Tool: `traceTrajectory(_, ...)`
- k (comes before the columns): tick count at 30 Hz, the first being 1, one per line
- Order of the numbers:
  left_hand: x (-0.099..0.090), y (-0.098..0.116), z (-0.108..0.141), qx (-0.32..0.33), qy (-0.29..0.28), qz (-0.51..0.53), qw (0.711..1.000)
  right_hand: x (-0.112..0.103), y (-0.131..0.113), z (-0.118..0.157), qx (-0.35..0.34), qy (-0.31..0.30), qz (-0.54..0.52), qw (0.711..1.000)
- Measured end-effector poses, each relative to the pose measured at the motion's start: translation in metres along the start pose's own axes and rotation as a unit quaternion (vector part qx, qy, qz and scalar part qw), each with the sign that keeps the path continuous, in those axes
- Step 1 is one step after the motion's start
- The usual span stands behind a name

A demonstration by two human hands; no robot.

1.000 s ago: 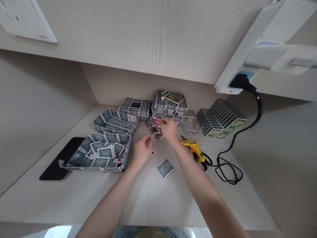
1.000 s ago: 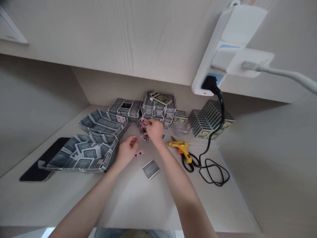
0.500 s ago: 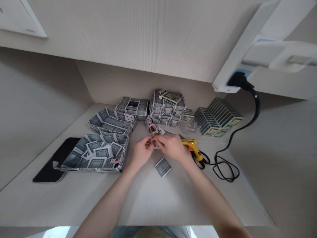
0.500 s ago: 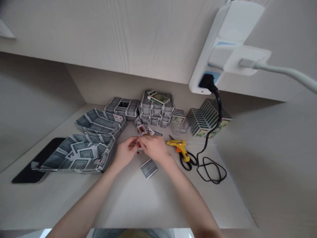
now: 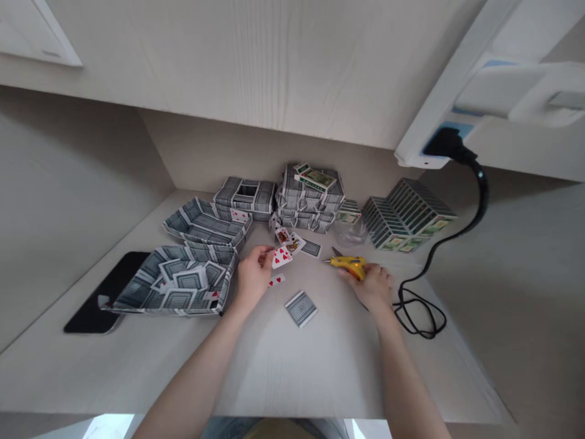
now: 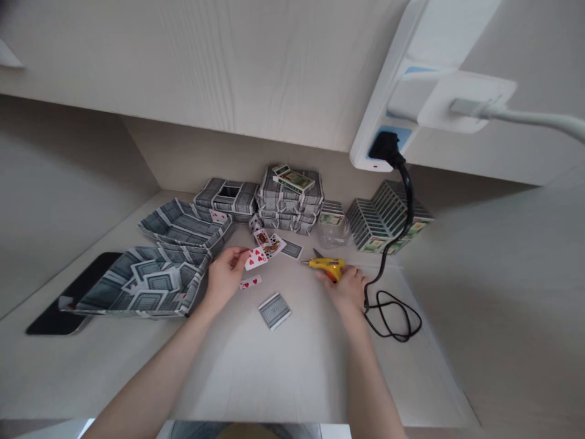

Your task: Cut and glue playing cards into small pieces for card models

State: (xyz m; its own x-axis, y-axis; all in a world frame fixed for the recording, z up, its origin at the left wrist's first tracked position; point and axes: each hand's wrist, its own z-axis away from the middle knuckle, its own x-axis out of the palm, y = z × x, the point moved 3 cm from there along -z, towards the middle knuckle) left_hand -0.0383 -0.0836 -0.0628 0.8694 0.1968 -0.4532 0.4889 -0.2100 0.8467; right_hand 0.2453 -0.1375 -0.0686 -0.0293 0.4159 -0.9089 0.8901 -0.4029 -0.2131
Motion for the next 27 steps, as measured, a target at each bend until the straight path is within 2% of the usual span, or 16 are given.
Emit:
traceTrajectory(3,0.003,0.0,0.002,0.005,-0.016,-0.014,1.0,0.01,0.005,0.0,0.007,-0.05,0.03,0.998)
traceTrajectory(7,0.005,-0.001,0.002,0.009,-0.019,-0.021,1.0,0.012,0.002,-0.004,-0.003,-0.071,0.054,0.996)
traceTrajectory(9,0.005,-0.002,0.002,0.01,-0.02,-0.027,0.999,0.008,0.0,-0.005,-0.001,-0.053,0.038,0.998)
traceTrajectory(14,0.006,0.008,0.006,-0.002,-0.047,-0.018,0.999,-0.008,-0.009,0.001,0.048,0.049,-0.091,0.993)
traceTrajectory(17,0.009,0.018,0.012,-0.006,-0.071,-0.011,0.997,-0.011,-0.023,0.012,0.056,0.042,-0.147,0.987)
traceTrajectory(21,0.015,0.023,0.019,0.0,-0.093,0.017,0.996,-0.008,-0.04,0.024,0.012,0.032,-0.195,0.98)
traceTrajectory(27,0.024,0.017,0.022,-0.007,-0.119,0.092,0.989,-0.001,-0.042,0.026,-0.015,0.04,-0.183,0.982)
